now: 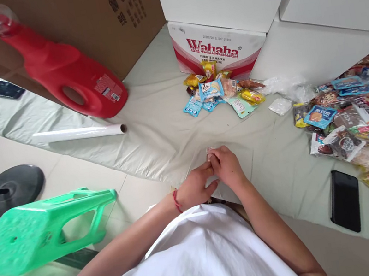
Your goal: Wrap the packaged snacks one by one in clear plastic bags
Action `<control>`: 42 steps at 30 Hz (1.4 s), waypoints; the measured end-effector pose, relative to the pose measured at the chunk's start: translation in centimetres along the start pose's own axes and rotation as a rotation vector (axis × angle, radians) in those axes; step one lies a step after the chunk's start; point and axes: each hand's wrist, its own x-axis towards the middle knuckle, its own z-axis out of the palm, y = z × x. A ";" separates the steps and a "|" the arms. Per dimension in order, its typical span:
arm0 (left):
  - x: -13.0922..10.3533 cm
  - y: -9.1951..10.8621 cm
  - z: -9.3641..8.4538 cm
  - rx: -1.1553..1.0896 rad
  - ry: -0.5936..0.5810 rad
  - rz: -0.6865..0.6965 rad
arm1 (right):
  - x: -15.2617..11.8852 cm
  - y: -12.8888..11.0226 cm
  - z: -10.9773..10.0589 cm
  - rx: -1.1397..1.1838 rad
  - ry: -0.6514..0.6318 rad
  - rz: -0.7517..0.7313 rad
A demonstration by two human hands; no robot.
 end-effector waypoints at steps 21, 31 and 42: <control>0.3 -4.9 1.0 0.290 0.083 0.208 | -6.8 4.9 -4.0 0.148 0.067 -0.041; 1.6 -2.7 1.6 -0.163 0.262 -0.236 | -3.2 3.5 -2.3 0.374 0.103 0.033; 1.4 -0.6 2.8 -0.904 0.058 -0.478 | -5.8 1.8 -2.9 0.973 -0.263 0.418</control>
